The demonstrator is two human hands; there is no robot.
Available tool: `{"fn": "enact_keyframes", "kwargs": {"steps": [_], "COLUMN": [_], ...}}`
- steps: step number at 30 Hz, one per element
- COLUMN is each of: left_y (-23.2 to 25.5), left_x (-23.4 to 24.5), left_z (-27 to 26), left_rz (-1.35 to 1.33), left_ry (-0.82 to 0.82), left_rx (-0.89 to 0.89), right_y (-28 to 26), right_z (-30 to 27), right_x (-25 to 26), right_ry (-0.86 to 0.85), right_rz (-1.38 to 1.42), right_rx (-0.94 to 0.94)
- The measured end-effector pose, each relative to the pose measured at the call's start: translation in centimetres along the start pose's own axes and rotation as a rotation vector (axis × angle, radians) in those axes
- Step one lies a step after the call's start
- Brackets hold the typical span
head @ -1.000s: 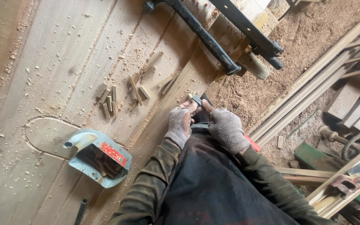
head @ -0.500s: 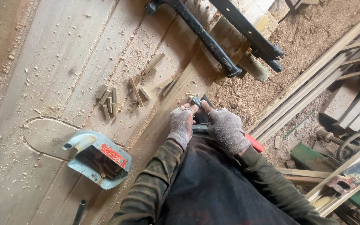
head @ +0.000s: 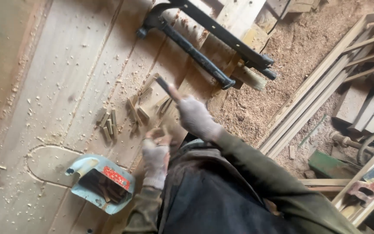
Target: Using a hammer and chisel to carve or clean out a joint in a wooden board
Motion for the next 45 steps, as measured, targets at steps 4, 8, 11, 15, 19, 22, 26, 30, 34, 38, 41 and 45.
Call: {"fn": "enact_keyframes", "kwargs": {"steps": [4,8,11,15,19,22,26,30,34,38,41,45], "left_y": [2.2,6.0,7.1,11.4,15.1,14.7,15.9,20.3,24.4,24.8,25.0,23.4], "left_x": [3.3,3.0,1.6,-2.1,-5.0,-5.6,-7.3,-11.0,-17.9,-24.6,-28.9,-32.5], "left_z": [-0.9,-2.0,-0.6,0.2,-0.2,0.6,1.7,2.3,2.1,10.9,16.5,22.2], "left_rz": [-0.087,-0.12,-0.179,-0.224,-0.419,-0.472,-0.404,-0.349,-0.134,0.131,0.325,0.602], "left_ry": [0.089,0.063,0.056,0.018,-0.038,0.005,0.018,0.057,0.065,0.005,-0.089,-0.214], "left_rx": [-0.223,-0.328,-0.438,-0.473,-0.496,-0.491,-0.468,-0.525,-0.721,-0.903,-1.143,-1.151], "right_y": [0.4,1.5,4.3,8.0,12.4,13.2,13.3,16.6,20.2,26.8,30.2,32.3], "right_z": [5.5,5.3,5.0,6.5,8.6,8.8,5.9,-0.4,-3.6,-5.0,-7.4,-8.3], "right_x": [-5.4,0.3,5.2,4.0,2.2,3.1,6.9,10.9,13.7,13.6,15.3,16.8], "right_ry": [-0.005,0.169,0.277,0.229,0.234,0.066,-0.049,-0.041,0.002,0.219,0.27,0.355], "right_rz": [-0.089,-0.12,-0.221,-0.321,-0.325,-0.198,0.09,0.431,0.689,0.595,0.607,0.53], "right_rx": [-0.073,0.105,-0.191,-0.202,-0.194,-0.213,-0.243,-0.346,-0.481,-0.587,-0.691,-0.64]}}
Point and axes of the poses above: each hand's wrist, its own z-axis towards the middle knuckle, its own x-axis out of the back of the hand, y = z × x, the point moved 5 cm from there along z, towards the middle knuckle, and after that the axes turned 10 degrees about -x, right-handed, at the moved point
